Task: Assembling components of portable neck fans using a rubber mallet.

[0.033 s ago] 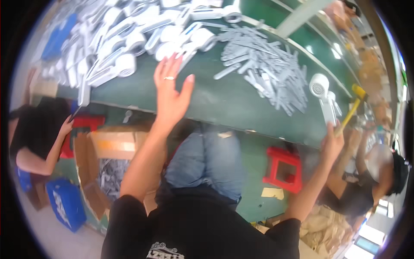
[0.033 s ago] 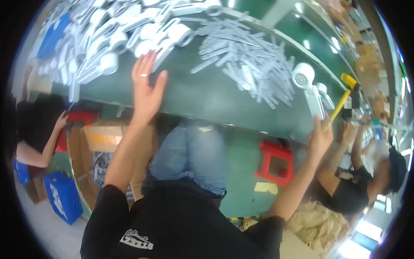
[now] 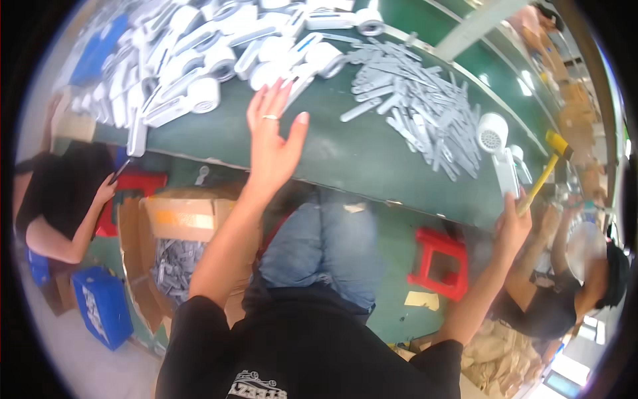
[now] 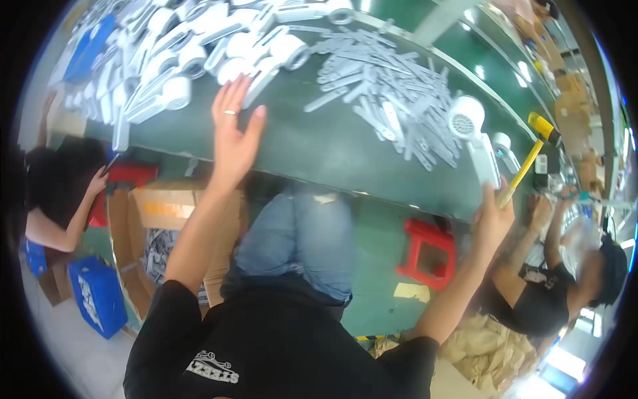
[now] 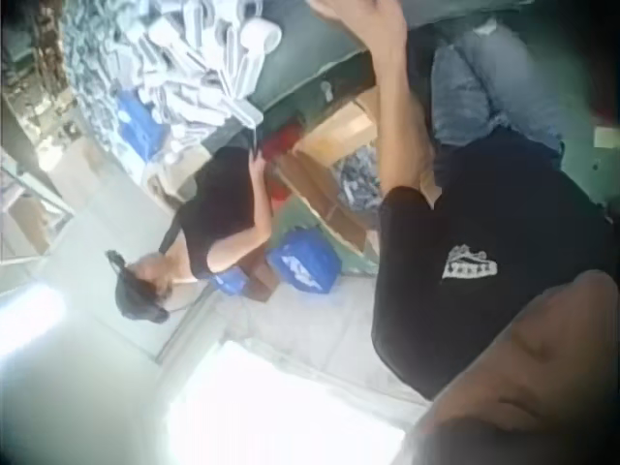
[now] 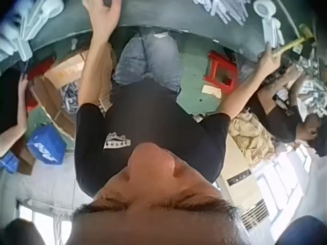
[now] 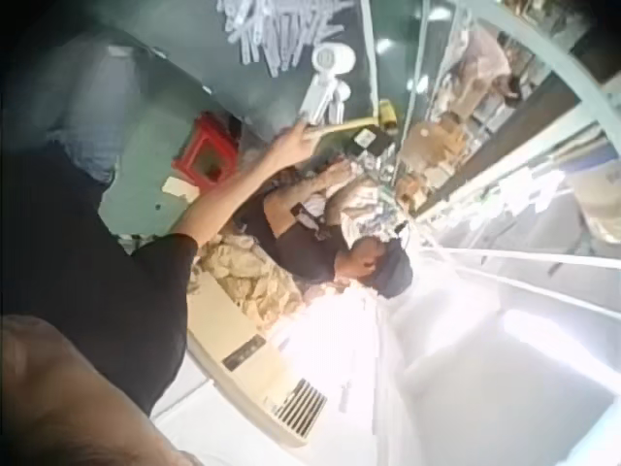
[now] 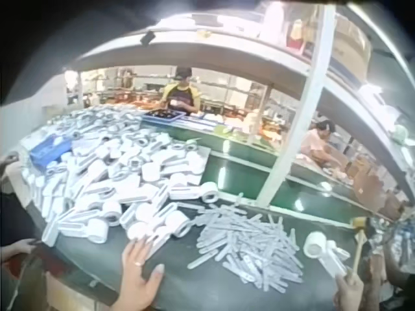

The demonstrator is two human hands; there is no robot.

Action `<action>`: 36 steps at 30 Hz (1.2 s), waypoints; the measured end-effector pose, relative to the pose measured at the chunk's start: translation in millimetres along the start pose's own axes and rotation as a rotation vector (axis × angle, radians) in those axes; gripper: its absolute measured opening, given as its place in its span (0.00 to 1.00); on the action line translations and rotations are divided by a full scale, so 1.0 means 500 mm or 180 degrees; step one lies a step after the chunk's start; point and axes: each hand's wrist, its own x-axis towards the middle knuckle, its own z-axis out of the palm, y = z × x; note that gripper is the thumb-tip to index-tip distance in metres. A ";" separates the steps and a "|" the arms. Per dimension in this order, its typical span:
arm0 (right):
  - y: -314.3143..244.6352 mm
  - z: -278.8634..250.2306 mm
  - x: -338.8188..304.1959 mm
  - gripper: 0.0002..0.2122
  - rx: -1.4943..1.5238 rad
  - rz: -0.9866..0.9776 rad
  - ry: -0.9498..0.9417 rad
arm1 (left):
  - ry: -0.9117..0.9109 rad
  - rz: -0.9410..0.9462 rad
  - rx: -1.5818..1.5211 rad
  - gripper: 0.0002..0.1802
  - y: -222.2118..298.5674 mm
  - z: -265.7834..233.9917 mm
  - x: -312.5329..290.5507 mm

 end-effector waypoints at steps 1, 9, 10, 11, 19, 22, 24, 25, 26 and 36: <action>0.002 0.026 -0.027 0.22 0.0041 -0.0019 -0.0162 | 0.0030 -0.0097 -0.0072 0.29 0.000 -0.003 -0.007; -0.038 0.283 -0.211 0.18 -0.0174 0.0293 -0.1764 | -0.0128 -0.0205 -0.0839 0.23 -0.016 -0.032 -0.017; -0.051 0.297 -0.221 0.17 -0.0262 0.0298 -0.1854 | -0.0288 -0.0051 -0.0666 0.23 -0.012 -0.038 -0.020; -0.055 0.307 -0.224 0.17 -0.0282 0.0290 -0.1908 | -0.0452 0.0105 -0.0508 0.24 -0.003 -0.044 -0.019; -0.085 0.342 -0.226 0.21 -0.0476 0.0254 -0.2230 | -0.1441 0.0688 -0.0636 0.36 0.006 -0.056 0.001; -0.078 0.355 -0.244 0.25 0.0030 0.0120 -0.2357 | -0.1340 0.0598 -0.0682 0.28 -0.004 -0.055 -0.007; -0.063 0.336 -0.242 0.23 0.0320 -0.0092 -0.2217 | -0.1019 0.0733 -0.1119 0.22 0.018 -0.036 -0.007; -0.026 0.331 -0.226 0.21 0.0296 0.0076 -0.2150 | -0.1043 0.0844 -0.1071 0.21 0.020 -0.031 -0.010; -0.030 0.325 -0.222 0.19 0.0177 0.0005 -0.2236 | -0.1053 0.0861 -0.1068 0.22 0.024 -0.032 -0.011; 0.021 0.340 -0.230 0.20 0.0594 -0.0061 -0.2148 | -0.1046 0.0909 -0.0739 0.28 0.024 -0.050 -0.025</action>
